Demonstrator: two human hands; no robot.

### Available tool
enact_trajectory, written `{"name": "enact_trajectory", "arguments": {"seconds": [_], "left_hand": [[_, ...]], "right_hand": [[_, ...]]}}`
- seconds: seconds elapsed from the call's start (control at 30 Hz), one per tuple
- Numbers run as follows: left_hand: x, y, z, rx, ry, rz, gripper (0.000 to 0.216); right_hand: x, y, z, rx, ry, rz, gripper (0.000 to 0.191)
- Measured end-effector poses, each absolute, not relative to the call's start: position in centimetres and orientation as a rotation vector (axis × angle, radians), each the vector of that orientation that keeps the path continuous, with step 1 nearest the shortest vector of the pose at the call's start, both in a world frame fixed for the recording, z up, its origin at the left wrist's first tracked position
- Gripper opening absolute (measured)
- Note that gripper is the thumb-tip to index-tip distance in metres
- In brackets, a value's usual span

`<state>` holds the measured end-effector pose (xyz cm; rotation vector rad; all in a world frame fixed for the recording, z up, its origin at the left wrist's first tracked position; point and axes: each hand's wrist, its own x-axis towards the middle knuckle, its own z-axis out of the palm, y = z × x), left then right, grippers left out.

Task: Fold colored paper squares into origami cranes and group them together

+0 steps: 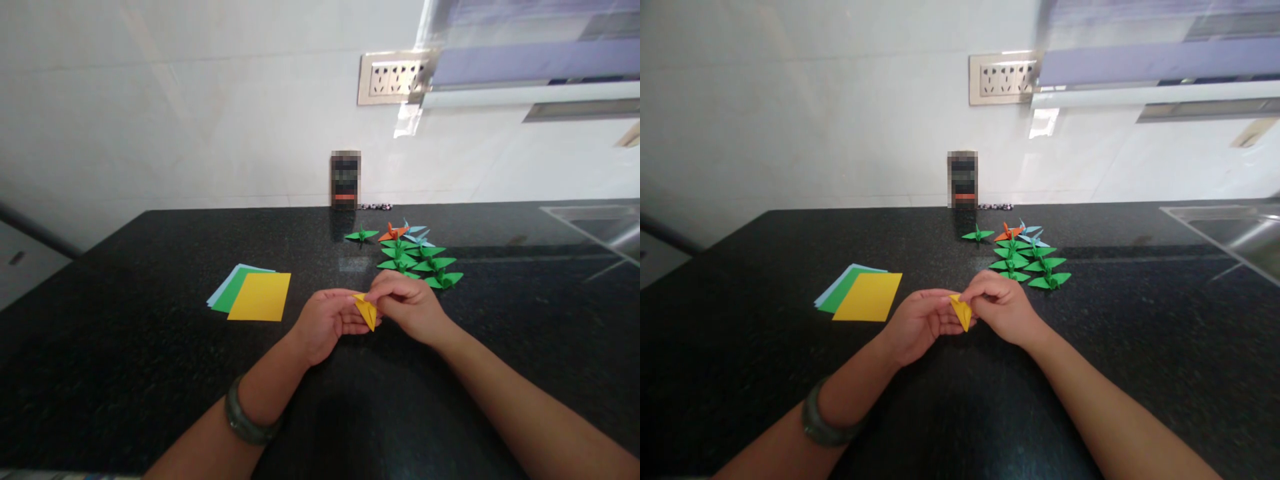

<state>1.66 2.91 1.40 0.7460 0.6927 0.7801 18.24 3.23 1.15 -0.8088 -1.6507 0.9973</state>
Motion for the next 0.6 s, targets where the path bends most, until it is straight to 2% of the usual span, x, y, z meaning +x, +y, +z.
{"name": "enact_trajectory", "arguments": {"seconds": [0.17,0.3,0.37,0.6], "left_hand": [[1.8,2.8,1.3,0.827,0.793,0.794,0.029],[2.0,2.8,1.2,0.946,0.907,0.881,0.027],[2.2,2.8,1.1,1.026,0.968,0.919,0.026],[2.0,2.7,0.9,1.361,1.172,1.022,0.02]], "right_hand": [[18.0,3.2,1.1,-0.802,-1.762,0.844,0.018],[17.5,3.0,1.1,-0.981,-1.583,1.1,0.011],[17.4,3.0,1.0,-1.09,-1.526,1.195,0.015],[17.1,2.9,1.0,-1.153,-1.558,1.198,0.025]]}}
